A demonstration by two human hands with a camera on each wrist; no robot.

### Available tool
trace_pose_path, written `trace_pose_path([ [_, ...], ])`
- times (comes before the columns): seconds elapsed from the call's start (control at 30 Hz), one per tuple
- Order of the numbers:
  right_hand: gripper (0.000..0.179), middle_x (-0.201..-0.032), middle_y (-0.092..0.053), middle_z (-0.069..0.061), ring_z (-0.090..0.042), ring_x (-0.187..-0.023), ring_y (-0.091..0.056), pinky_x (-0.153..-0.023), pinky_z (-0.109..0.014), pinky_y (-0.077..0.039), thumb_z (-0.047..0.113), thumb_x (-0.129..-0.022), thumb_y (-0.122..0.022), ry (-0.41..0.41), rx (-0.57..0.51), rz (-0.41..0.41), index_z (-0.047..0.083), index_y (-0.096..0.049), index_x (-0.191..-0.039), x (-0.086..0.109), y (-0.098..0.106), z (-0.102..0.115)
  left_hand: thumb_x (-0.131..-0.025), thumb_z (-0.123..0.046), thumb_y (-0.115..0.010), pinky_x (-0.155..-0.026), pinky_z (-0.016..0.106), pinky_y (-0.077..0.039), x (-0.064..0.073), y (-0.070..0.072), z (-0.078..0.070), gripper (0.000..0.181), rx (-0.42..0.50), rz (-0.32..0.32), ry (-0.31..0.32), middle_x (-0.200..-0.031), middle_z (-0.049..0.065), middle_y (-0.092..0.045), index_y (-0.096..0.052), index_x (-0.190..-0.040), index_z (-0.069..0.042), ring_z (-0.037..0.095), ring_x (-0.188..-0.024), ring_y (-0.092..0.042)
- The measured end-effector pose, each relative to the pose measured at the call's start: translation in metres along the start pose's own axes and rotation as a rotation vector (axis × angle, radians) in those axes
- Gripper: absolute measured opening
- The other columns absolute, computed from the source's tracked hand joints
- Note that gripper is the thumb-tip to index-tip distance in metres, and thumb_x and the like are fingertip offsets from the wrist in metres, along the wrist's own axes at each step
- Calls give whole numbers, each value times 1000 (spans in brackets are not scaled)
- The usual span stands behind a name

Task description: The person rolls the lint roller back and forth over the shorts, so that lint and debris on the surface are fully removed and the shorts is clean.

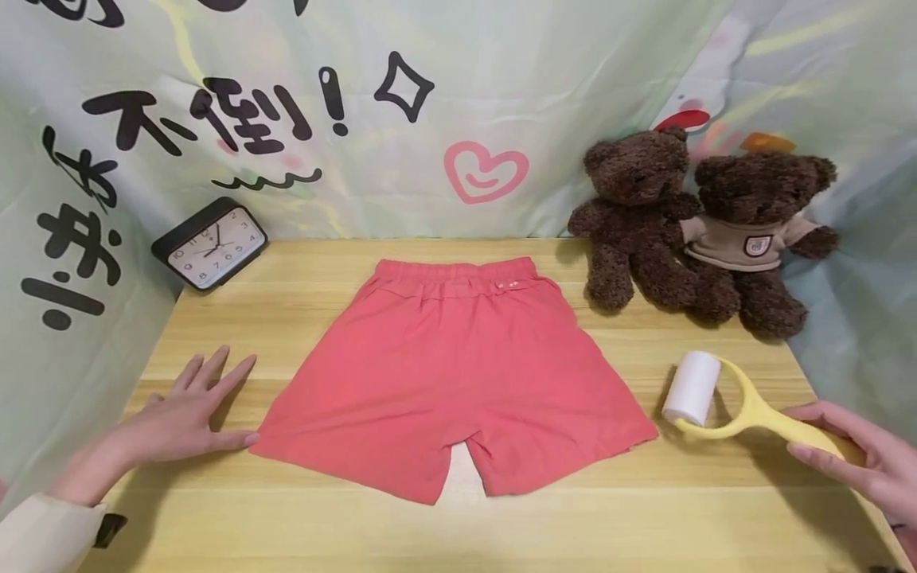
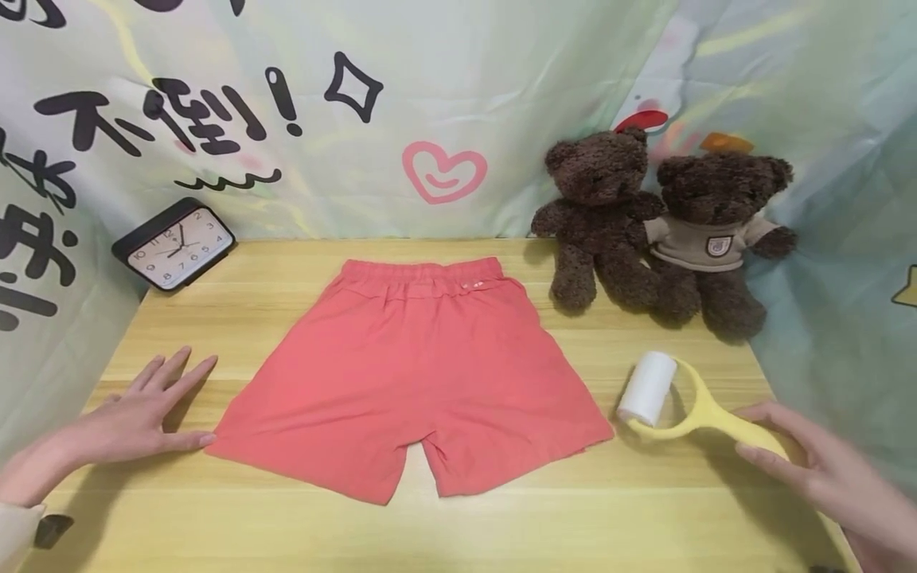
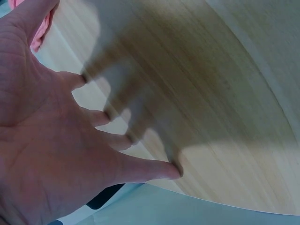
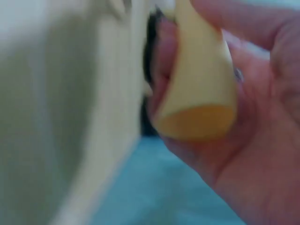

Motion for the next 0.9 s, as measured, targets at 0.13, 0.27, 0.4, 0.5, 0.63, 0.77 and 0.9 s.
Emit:
trace_pose_path([
  [0.13,50,-104,-69,26,5,-86,-61,-63,-15,-46,-8,-106,-64,-112,-40,-177,36,-63,-129,7,-21,15,-90,-71,-78,-87,101,-24,0,-1,4,122,8,7,5,-175,35,-4,-12,-176,-16,72,-151,-11],
  [0.27,54,-91,-62,20,1,-77,-52,-59,-20,-38,0,-109,-62,-145,-18,-303,49,-51,-129,2,-50,35,-92,-69,-78,-85,101,-23,3,-1,9,121,14,1,4,-176,34,-3,-10,-177,-16,73,-151,-10],
  [0.4,56,-103,-61,17,1,-87,-55,-68,-16,-44,-4,-110,-56,-117,-84,-277,42,-44,-140,-2,-82,49,-92,-68,-78,-85,101,-23,4,-1,12,120,11,-3,3,-176,34,-3,-10,-177,-17,72,-151,-10],
  [0.5,51,-110,-61,16,1,-93,-56,-73,-15,-46,-6,-110,-54,-107,-130,-238,29,-42,-146,-10,-101,61,-92,-68,-79,-85,101,-23,5,-1,13,120,16,-6,5,-176,34,-4,-10,-177,-17,72,-151,-10],
  [0.63,42,-122,-58,0,5,-99,-53,-76,-13,-46,-1,-114,-49,-143,-153,-197,-3,-33,-153,-27,-118,75,-92,-67,-79,-85,101,-23,7,-2,14,120,23,-7,8,-176,34,-4,-11,-177,-17,72,-151,-10],
  [0.77,52,-133,-46,-22,8,-102,-46,-78,-12,-43,4,-116,-44,-200,-167,-153,-17,-18,-156,-38,-128,86,-92,-67,-79,-85,101,-24,7,-3,14,120,17,-8,6,-176,34,-5,-12,-177,-16,73,-150,-12],
  [0.9,55,-136,-41,-29,9,-100,-42,-78,-11,-41,5,-116,-43,-239,-181,-141,-19,-14,-156,-45,-132,88,-92,-66,-79,-84,101,-25,6,-5,13,119,20,-10,-4,-176,34,-5,-12,-177,-17,74,-149,-13],
])
Point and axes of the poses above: each hand's wrist, its own x-axis away from the middle knuckle, its own y-axis out of the back of the hand, z = x × y, the point moved 2 cm from there along -x, towards the middle knuckle
